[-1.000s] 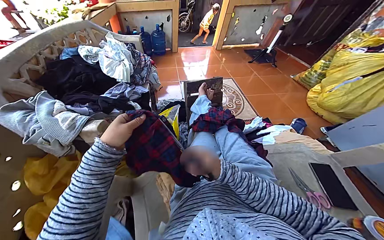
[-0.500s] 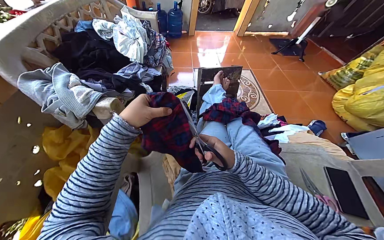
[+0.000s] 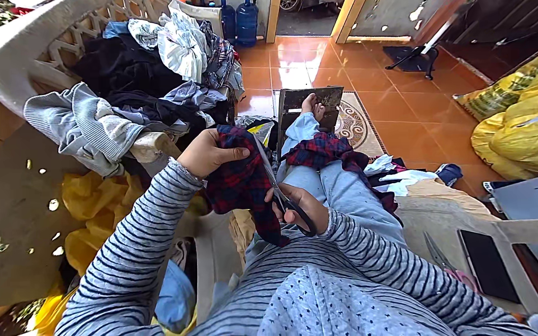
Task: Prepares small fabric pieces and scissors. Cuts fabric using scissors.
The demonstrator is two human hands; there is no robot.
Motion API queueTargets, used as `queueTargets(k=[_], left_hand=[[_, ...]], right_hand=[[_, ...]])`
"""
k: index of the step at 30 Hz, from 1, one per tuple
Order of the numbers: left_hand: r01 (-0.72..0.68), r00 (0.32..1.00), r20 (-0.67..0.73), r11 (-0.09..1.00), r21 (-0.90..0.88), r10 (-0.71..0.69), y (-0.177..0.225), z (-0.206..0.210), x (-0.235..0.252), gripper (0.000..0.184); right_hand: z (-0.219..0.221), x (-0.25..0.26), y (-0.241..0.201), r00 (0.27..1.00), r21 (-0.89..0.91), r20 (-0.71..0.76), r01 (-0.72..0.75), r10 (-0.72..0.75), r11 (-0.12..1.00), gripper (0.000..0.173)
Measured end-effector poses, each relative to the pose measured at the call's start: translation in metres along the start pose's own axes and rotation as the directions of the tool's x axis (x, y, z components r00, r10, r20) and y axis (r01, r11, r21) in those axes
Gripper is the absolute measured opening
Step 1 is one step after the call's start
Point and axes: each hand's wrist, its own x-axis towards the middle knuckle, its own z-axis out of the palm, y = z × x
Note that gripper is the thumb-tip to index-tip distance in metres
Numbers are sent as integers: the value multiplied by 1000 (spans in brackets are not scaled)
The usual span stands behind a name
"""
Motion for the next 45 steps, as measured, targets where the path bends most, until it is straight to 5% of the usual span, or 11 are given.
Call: queueTargets(k=[4,10,19,24,32,45], left_hand=[[20,999,39,1000,2,-20,1,4,-1,17],[39,994,-96,994,-100,-48,4,0,1,5],[-12,998,-62,994,-108,5,0,3,2,24],[-25,997,70,999,-48,28,-1,5,0,38],[15,999,51,996,93,-20,-1,9,1,38],[14,1000,0,1000,-14,-14,2,10,0,39]], right_hand=[[-1,2,1,1000,-7,16,16,-16,1000,68],[-1,-2,4,999,-5,-26,-38,38,999,67],[2,-1,0,998,62,58,-23,19,998,66],[4,-1,-3,996,46,56,-78,75,996,64],[4,1,4,1000,6,26,16,-16,1000,77],[10,-4,7,994,27,-99,41,-38,999,54]])
